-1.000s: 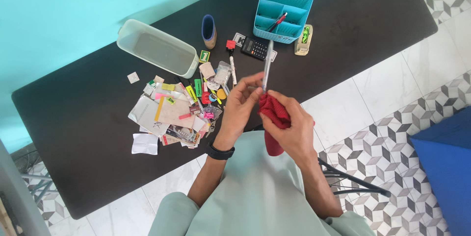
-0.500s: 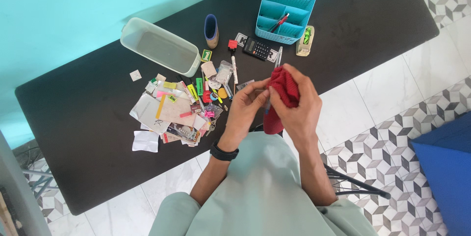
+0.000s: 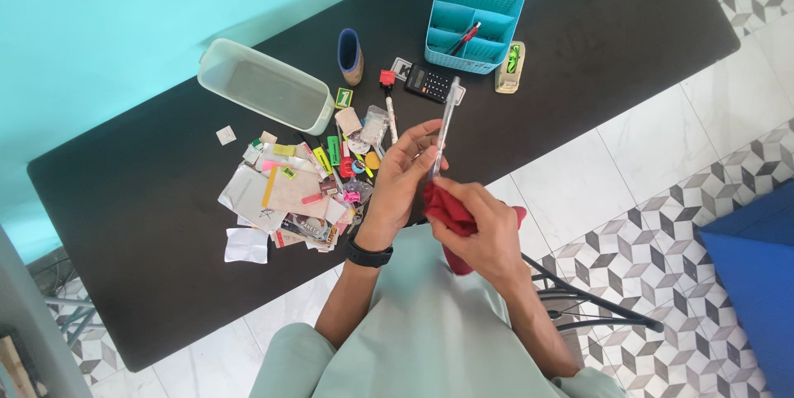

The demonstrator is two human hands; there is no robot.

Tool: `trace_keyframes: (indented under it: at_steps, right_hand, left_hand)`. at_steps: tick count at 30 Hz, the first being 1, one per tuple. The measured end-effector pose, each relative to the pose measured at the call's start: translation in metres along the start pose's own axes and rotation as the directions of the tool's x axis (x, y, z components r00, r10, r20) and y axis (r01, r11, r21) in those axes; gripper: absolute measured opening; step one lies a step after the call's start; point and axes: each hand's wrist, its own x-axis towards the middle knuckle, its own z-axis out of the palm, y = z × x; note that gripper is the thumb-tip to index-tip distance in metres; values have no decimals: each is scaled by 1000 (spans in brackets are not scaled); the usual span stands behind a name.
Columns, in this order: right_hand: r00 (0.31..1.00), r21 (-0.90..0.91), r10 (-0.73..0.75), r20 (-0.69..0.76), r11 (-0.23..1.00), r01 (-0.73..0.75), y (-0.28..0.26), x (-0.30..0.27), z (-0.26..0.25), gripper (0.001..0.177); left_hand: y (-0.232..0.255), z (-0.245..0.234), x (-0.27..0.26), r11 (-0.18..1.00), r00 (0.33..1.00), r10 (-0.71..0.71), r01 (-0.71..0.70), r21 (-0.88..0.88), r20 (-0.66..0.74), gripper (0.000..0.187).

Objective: The person wipes various stationery items, including a blue pen, a yellow highlighter, and a calculator, with a red cloth and places them into a blue desk organizer.

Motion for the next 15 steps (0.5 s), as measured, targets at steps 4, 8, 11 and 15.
trace_keyframes:
  at_steps: [4,8,11,15]
  right_hand:
    - [998,4,-61,10,998,61,10,9,-8,54]
    - [991,-73,-93,-96,994,86,16,25,-19,51]
    - [973,-114,-138,-186,986,118,12,36,-27,49]
    - [904,-160,-132,-407,984,72,6,48,-21,45]
  left_hand:
    - [-13,0,-6,984,994,89,-97,151,59,37]
    - [-36,11,-13,995,1000,-4,2,103,27,35]
    - [-54,18,-16,995,997,-60,64,81,-50,35]
    - [-66,26,-27,995,996,84,-85,49,16,38]
